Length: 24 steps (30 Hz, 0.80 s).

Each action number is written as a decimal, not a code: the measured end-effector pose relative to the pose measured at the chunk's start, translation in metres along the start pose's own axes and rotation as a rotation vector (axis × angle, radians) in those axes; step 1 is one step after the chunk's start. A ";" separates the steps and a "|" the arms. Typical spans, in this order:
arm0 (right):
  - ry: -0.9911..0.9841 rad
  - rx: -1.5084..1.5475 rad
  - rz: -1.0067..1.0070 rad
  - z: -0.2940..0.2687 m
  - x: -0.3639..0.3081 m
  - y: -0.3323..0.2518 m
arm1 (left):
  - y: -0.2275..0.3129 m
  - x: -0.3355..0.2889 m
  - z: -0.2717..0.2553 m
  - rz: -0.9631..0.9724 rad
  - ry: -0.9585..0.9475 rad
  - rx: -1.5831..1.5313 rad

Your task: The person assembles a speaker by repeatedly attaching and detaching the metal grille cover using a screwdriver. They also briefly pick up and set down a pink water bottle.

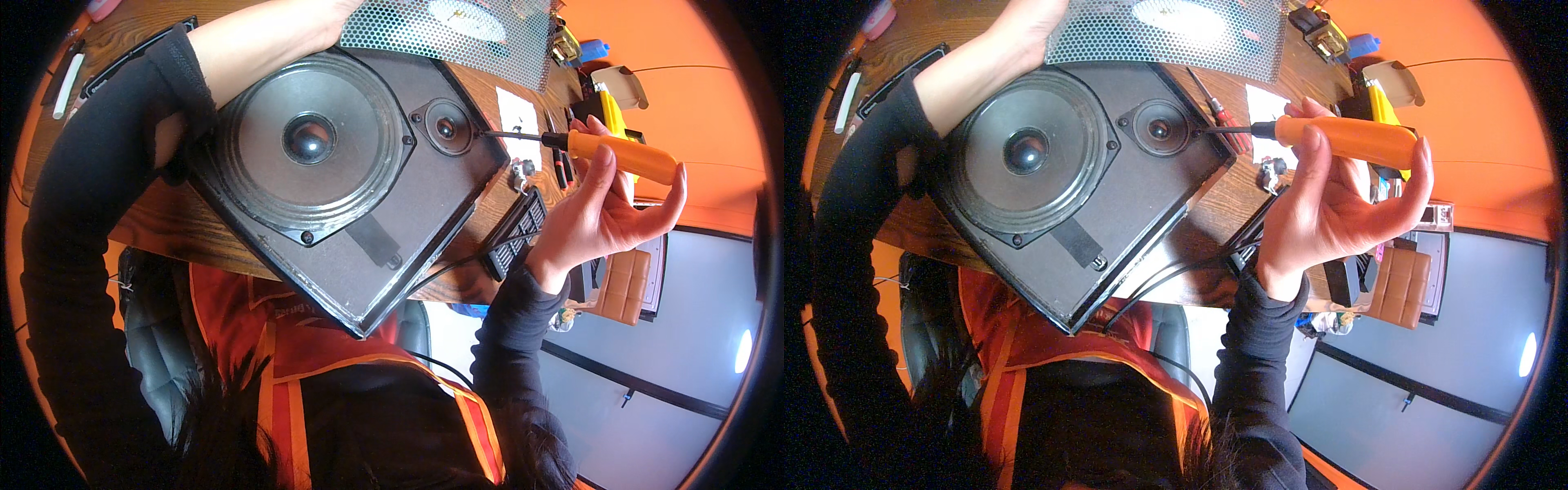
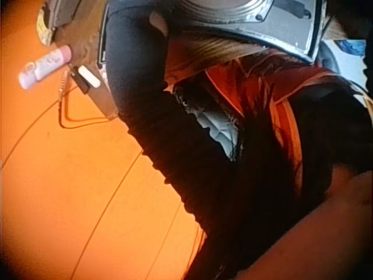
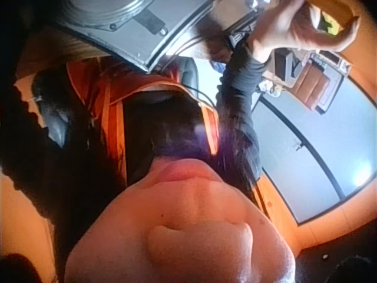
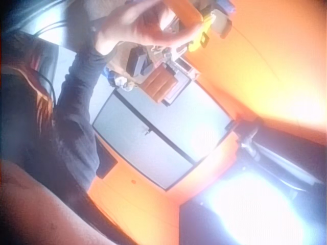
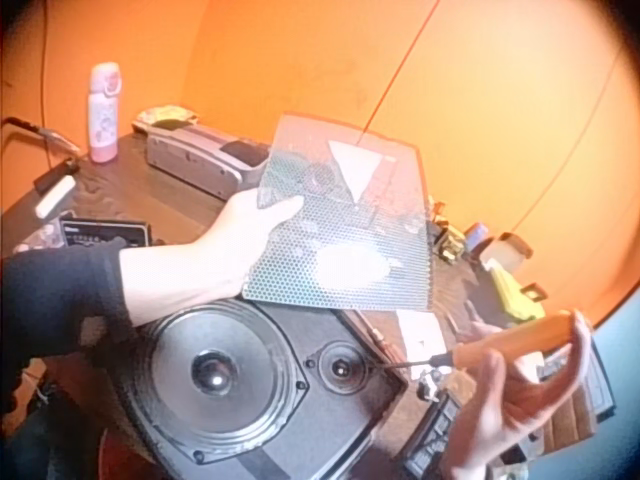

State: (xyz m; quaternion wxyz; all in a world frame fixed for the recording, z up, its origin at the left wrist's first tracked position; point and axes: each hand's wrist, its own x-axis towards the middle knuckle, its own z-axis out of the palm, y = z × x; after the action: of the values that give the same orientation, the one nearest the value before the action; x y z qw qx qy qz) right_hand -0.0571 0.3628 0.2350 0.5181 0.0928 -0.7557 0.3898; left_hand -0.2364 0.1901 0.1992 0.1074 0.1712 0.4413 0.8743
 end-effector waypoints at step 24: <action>-0.326 0.553 0.222 -0.008 0.046 0.003 | -0.002 0.001 0.000 0.017 -0.015 0.003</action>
State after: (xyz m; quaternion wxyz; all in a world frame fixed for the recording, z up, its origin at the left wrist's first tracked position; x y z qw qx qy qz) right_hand -0.0738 0.3830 0.2744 0.3002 0.2080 -0.6998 0.6139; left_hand -0.2377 0.1915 0.1981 0.1032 0.1817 0.4402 0.8732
